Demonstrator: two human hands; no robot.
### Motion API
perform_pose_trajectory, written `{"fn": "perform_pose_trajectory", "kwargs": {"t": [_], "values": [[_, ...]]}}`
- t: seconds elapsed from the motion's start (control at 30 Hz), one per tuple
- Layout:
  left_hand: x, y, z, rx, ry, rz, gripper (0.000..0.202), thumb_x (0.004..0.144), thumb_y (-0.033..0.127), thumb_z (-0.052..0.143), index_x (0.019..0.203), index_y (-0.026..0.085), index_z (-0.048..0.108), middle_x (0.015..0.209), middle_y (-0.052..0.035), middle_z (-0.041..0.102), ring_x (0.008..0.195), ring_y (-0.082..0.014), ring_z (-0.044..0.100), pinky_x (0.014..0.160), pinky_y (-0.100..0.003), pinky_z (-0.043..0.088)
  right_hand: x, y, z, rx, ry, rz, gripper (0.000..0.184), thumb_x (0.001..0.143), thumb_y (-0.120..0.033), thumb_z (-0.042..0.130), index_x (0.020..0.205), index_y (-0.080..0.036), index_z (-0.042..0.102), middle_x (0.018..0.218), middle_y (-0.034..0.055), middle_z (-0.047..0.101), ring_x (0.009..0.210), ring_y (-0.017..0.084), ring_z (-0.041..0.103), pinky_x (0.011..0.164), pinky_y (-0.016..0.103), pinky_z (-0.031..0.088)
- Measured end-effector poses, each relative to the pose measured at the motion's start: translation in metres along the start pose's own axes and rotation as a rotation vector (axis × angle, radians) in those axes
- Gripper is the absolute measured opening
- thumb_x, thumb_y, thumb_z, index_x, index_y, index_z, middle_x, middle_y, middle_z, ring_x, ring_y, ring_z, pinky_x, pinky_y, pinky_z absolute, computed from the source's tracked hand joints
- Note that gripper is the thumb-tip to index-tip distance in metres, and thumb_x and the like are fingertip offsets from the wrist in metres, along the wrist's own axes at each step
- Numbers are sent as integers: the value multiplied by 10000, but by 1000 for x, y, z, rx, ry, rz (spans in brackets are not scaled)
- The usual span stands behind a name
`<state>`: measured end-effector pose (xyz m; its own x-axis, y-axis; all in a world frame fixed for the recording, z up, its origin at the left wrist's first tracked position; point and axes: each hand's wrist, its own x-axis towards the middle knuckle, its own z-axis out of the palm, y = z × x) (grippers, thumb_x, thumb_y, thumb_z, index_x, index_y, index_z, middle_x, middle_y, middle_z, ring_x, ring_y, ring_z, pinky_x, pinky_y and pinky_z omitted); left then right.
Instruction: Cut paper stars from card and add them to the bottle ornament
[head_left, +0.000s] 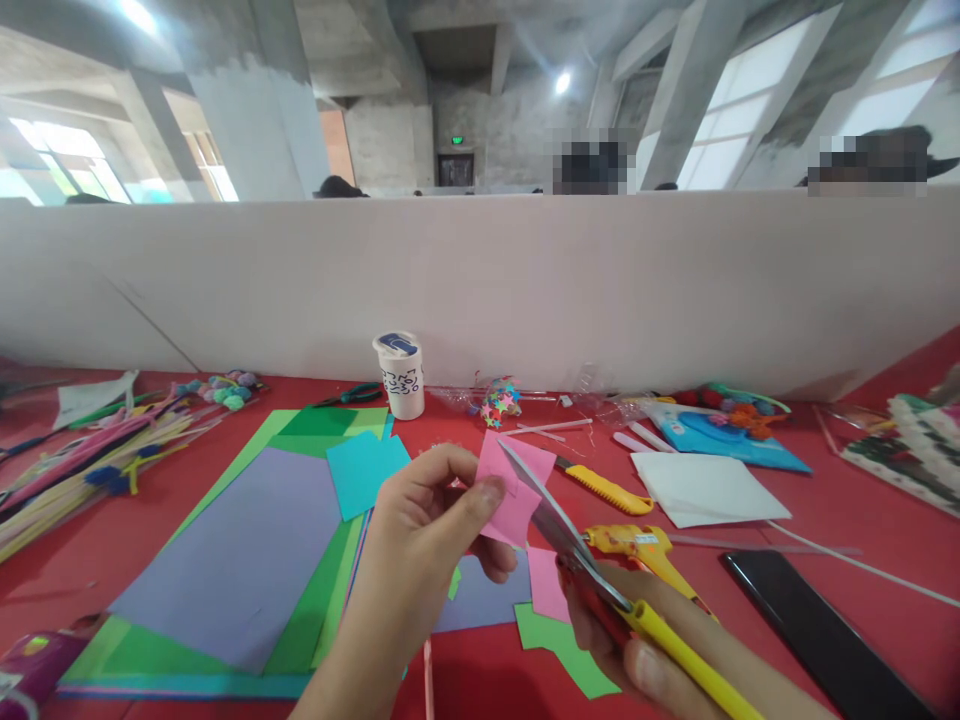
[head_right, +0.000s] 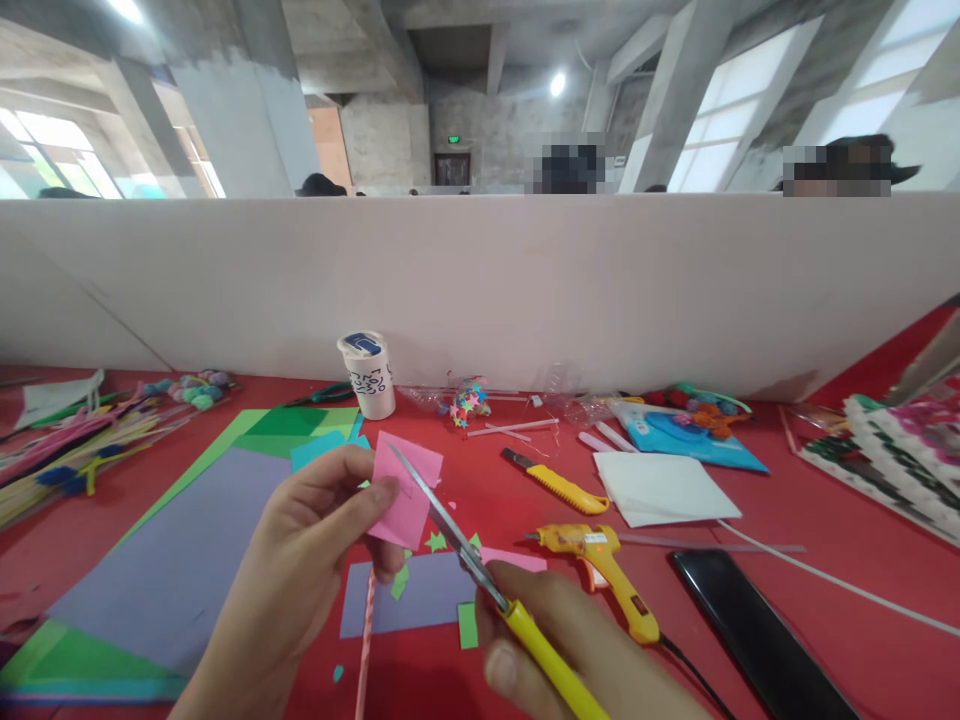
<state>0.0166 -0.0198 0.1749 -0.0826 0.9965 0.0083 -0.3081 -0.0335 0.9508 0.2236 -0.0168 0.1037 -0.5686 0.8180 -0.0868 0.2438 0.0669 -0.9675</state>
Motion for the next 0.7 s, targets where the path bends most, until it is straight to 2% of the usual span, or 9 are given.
{"fn": "perform_pose_trajectory", "kwargs": {"t": [0.1, 0.2, 0.27, 0.33, 0.4, 0.5, 0.7], "values": [[0, 1, 1, -47, -9, -40, 203, 751, 268, 676, 636, 181, 534, 469, 54, 541, 357, -81, 525, 363, -173, 433, -5, -5, -4, 53, 27, -10, 553, 777, -677, 570, 1062, -204, 606, 870, 71, 639, 757, 231, 623, 676, 345, 514], [1, 1, -1, -61, -38, -96, 181, 748, 284, 675, 652, 176, 565, 487, 50, 550, 341, -67, 496, 346, -165, 405, -4, -14, -9, 85, 6, 16, 542, 718, -709, 600, 920, -207, 634, 824, 71, 622, 723, 227, 606, 628, 328, 498], [2, 1, -4, -15, -68, -84, 163, 741, 287, 684, 663, 166, 606, 528, 34, 577, 382, -65, 509, 388, -173, 431, -2, -19, -10, 71, -18, 33, 498, 698, -696, 628, 804, -209, 628, 724, 45, 586, 651, 206, 569, 565, 309, 473], [3, 0, -5, 56, -45, -33, 162, 734, 271, 689, 639, 158, 621, 542, 27, 581, 430, -64, 524, 431, -167, 437, 0, -22, -10, 62, -19, 29, 478, 691, -686, 640, 734, -211, 607, 654, 19, 540, 587, 179, 519, 532, 296, 449], [4, -1, -5, 102, 10, 9, 167, 738, 254, 680, 620, 159, 611, 517, 34, 560, 440, -62, 519, 433, -157, 414, 0, -22, -6, 61, -5, 21, 491, 703, -695, 620, 775, -209, 614, 672, 15, 535, 573, 163, 491, 538, 292, 443], [3, -3, -1, 101, 35, 26, 166, 754, 248, 659, 630, 168, 583, 512, 49, 536, 418, -62, 501, 414, -166, 402, -1, -20, 2, 58, 29, 19, 532, 761, -703, 550, 940, -207, 613, 732, 20, 542, 600, 155, 477, 565, 283, 440], [0, -10, 7, 59, 64, 57, 202, 783, 238, 623, 620, 178, 521, 543, 58, 527, 414, -52, 492, 410, -166, 389, -2, -18, 13, 46, -3, -1, 522, 844, -690, 440, 867, -190, 587, 642, -23, 467, 524, 112, 368, 475, 226, 339]]}}
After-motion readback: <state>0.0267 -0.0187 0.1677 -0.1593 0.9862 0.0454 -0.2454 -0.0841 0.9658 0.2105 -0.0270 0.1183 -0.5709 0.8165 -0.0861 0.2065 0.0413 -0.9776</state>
